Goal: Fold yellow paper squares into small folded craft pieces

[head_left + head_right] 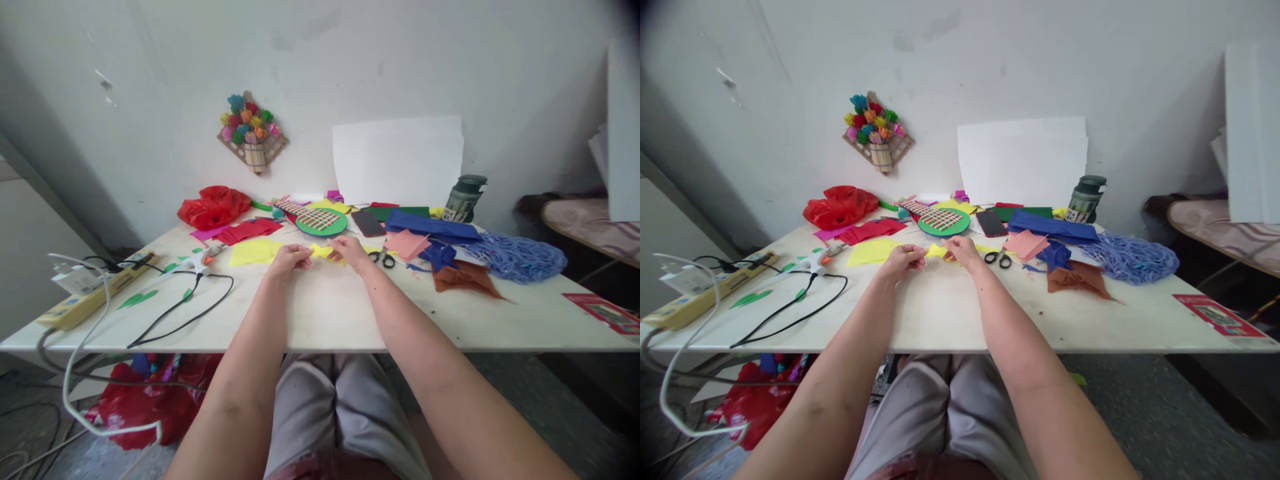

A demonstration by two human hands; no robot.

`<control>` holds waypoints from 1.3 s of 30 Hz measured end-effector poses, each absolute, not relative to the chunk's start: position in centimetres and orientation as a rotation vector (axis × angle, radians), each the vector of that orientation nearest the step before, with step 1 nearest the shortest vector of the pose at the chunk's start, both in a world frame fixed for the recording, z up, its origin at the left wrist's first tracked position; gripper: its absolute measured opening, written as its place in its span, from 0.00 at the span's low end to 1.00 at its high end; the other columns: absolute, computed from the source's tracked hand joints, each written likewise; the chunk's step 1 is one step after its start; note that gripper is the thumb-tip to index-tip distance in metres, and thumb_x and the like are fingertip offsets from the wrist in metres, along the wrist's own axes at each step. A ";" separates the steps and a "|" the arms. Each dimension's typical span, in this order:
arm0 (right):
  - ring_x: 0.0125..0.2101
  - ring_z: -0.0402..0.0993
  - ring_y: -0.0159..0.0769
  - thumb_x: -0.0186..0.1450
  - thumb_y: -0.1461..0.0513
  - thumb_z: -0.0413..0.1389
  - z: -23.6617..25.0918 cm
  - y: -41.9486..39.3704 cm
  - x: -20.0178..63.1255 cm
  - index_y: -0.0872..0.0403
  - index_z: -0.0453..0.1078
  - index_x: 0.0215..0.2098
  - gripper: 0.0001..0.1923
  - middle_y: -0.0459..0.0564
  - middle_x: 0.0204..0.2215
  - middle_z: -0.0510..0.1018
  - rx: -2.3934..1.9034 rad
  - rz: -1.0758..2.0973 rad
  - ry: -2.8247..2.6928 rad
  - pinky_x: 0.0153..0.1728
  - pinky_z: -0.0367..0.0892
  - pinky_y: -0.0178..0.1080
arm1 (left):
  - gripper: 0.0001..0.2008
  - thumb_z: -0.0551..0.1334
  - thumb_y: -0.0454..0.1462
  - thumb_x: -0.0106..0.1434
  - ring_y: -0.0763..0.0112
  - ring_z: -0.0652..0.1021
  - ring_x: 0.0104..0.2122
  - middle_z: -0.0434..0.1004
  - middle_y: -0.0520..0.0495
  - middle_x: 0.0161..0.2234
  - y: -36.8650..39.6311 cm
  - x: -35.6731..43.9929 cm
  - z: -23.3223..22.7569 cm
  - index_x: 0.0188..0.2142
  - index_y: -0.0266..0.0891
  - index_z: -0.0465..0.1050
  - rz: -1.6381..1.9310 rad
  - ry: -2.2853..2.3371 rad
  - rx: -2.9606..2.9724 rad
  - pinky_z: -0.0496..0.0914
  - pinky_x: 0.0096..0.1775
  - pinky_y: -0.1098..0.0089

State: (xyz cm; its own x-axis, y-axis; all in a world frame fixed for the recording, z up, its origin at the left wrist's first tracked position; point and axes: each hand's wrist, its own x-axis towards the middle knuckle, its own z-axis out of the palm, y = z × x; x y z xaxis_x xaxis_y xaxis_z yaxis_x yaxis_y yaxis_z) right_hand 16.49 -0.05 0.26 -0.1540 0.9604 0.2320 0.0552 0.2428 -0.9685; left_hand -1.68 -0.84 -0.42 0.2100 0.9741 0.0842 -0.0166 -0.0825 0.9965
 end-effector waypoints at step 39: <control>0.14 0.67 0.25 0.53 0.58 0.57 -0.5 -0.5 15.2 0.58 0.68 0.26 0.10 0.47 0.17 0.74 -1.046 1.271 -1.601 0.12 0.56 0.26 | 0.17 0.65 0.46 0.42 0.78 0.68 0.16 0.70 0.48 0.18 0.1 -1.4 -1.4 0.21 0.33 0.67 1.204 1.056 1.431 0.63 0.21 0.75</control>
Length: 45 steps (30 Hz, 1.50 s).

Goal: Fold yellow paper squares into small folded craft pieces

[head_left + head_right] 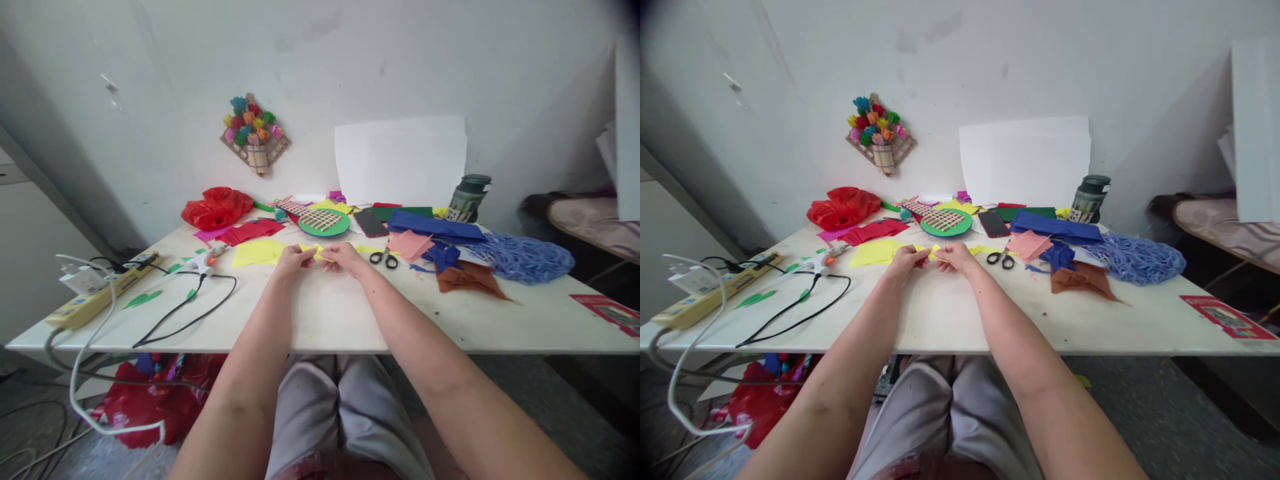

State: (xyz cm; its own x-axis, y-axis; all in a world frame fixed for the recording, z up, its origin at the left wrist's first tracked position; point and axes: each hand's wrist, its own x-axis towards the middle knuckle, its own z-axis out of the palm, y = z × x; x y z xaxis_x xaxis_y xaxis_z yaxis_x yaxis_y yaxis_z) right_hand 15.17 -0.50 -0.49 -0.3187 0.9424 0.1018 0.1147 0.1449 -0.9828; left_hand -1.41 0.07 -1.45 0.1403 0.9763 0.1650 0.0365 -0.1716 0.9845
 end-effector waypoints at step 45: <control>0.07 0.55 0.21 0.54 0.61 0.53 -0.6 -0.6 15.1 0.57 0.62 0.18 0.10 0.41 0.08 0.66 -1.047 1.195 -1.667 0.09 0.49 0.26 | 0.18 0.61 0.50 0.44 0.78 0.67 0.16 0.69 0.50 0.16 0.4 -0.8 -1.8 0.19 0.35 0.66 1.348 1.144 1.445 0.60 0.21 0.75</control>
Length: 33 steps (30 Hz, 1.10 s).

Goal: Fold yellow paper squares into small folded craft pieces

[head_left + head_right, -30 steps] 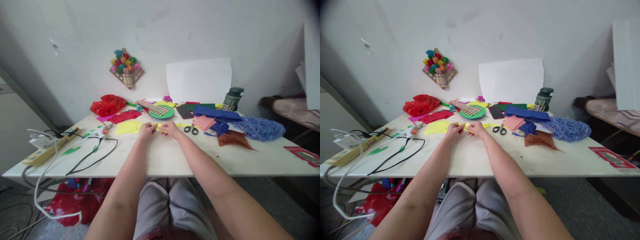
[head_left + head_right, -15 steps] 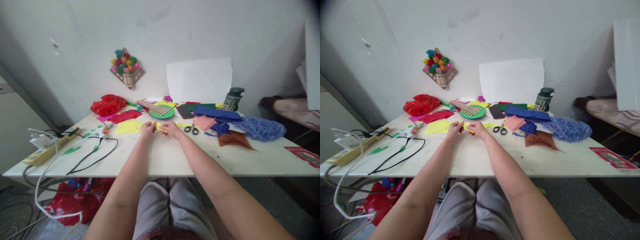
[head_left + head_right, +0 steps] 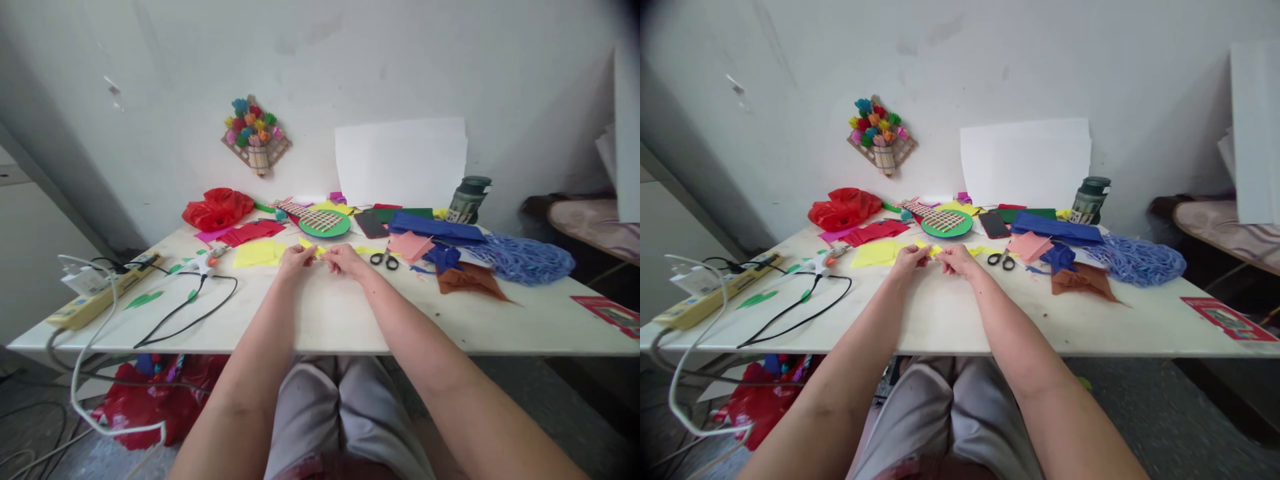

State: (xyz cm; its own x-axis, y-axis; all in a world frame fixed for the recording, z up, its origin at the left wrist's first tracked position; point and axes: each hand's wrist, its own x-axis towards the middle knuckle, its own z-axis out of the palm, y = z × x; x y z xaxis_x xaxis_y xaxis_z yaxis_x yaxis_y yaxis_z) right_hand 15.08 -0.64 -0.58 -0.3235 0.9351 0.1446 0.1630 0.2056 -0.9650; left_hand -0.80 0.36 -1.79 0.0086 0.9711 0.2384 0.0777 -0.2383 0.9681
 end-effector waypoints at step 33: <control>0.14 0.66 0.25 0.57 0.56 0.48 0.6 1.2 17.5 0.57 0.66 0.29 0.12 0.46 0.18 0.73 -1.130 0.753 -1.187 0.15 0.59 0.27 | 0.13 0.58 0.44 0.47 0.80 0.62 0.10 0.64 0.55 0.11 1.4 -2.4 -1.5 0.19 0.37 0.59 1.776 1.347 1.096 0.58 0.15 0.77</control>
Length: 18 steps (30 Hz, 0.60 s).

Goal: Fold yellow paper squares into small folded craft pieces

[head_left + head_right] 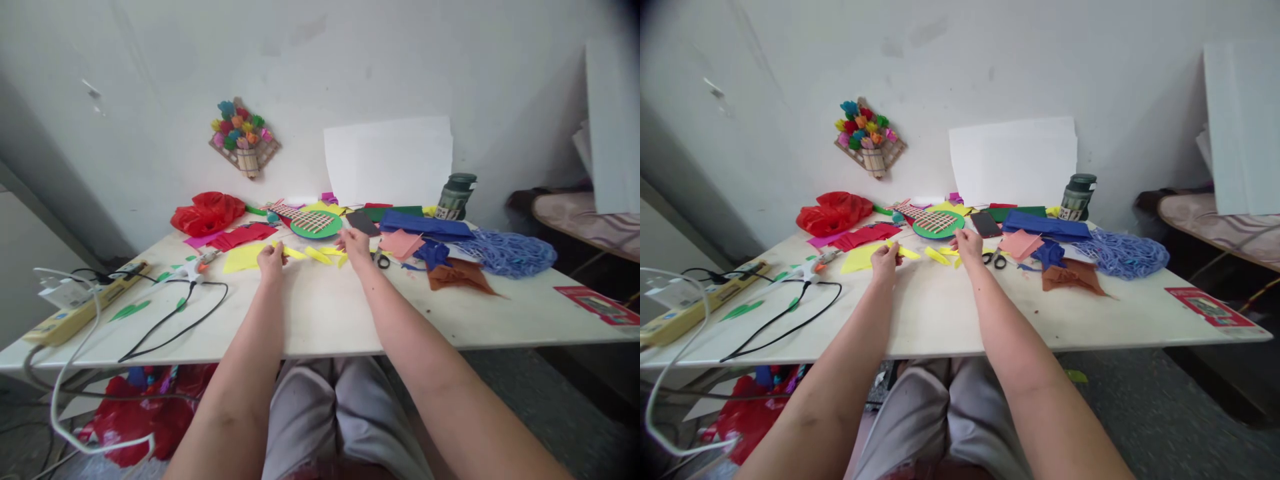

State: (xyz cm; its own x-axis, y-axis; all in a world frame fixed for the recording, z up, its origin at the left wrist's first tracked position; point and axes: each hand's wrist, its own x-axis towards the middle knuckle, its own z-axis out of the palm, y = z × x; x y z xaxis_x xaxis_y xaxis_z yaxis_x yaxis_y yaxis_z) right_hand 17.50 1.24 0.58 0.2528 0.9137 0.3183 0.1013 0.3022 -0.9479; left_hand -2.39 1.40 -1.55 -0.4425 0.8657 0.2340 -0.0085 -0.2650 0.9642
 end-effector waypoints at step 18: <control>0.13 0.67 0.26 0.62 0.51 0.39 0.0 3.0 22.7 0.58 0.64 0.40 0.22 0.55 0.32 0.75 -1.376 0.686 -1.029 0.13 0.61 0.31 | 0.12 0.57 0.43 0.49 0.78 0.66 0.12 0.68 0.50 0.14 1.0 -1.4 -1.1 0.22 0.35 0.63 1.565 1.294 1.080 0.62 0.17 0.76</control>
